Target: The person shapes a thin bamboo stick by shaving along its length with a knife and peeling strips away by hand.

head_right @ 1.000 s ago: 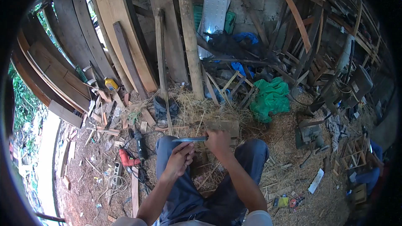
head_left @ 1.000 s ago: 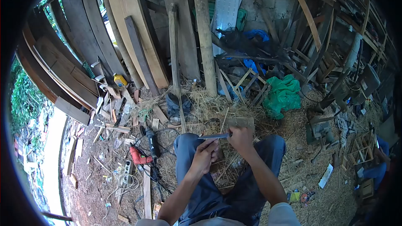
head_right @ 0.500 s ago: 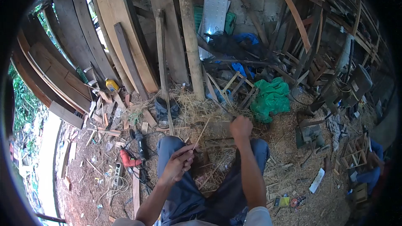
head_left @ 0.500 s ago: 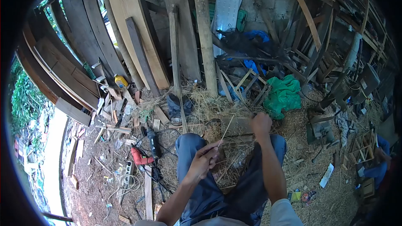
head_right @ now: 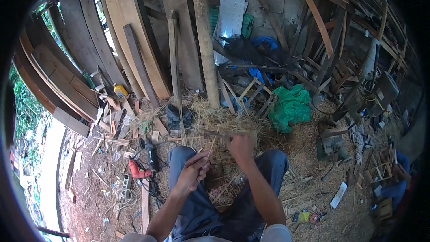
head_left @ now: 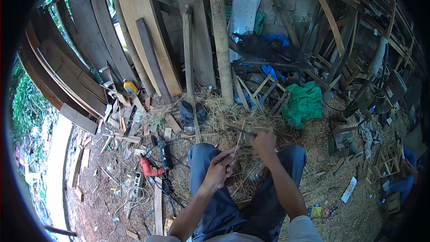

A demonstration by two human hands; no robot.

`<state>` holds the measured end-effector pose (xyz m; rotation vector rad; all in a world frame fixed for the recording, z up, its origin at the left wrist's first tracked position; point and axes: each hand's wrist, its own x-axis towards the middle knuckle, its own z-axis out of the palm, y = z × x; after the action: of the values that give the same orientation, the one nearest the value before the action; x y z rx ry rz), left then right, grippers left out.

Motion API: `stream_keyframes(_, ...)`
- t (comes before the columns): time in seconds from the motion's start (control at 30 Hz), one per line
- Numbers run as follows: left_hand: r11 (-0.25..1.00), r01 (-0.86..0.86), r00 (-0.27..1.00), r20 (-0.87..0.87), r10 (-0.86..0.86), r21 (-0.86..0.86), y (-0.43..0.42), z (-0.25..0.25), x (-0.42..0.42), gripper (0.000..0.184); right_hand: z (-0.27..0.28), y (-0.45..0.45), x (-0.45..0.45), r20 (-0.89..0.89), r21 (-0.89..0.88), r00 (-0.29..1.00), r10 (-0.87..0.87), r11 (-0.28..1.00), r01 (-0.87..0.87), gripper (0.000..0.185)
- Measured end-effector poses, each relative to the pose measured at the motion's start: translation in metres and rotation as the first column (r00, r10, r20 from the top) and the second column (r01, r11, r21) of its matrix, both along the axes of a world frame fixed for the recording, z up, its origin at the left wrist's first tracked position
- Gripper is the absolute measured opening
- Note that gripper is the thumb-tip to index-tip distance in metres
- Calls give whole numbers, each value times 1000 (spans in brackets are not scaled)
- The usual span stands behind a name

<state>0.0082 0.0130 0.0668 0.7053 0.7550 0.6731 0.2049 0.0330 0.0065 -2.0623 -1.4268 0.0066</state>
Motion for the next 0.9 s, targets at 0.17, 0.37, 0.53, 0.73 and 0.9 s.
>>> stream_keyframes(0.17, 1000, 15, 1000, 5, -15, 9, -1, -4, 5, 34, -7, -12, -7, 43, 89, 984, 175, 980, -178, 13)
stream_keyframes(0.37, 999, 47, 998, -34, -47, 22, -3, 1, 2, 35, 1, -7, 6, -22, 36, 990, 142, 989, -141, 11)
stream_keyframes(0.53, 993, 113, 994, -9, -113, -24, -1, -8, 0, 42, 6, -16, -2, -12, 39, 965, 264, 964, -263, 11)
stream_keyframes(0.73, 986, 133, 990, 60, -128, -101, 3, -13, -1, 44, 3, -16, -10, -23, 145, 948, 318, 939, -312, 12)
stream_keyframes(0.9, 983, 177, 979, 105, -172, -44, -1, -8, -5, 40, 1, -3, 13, 35, 105, 999, 5, 994, -8, 12)
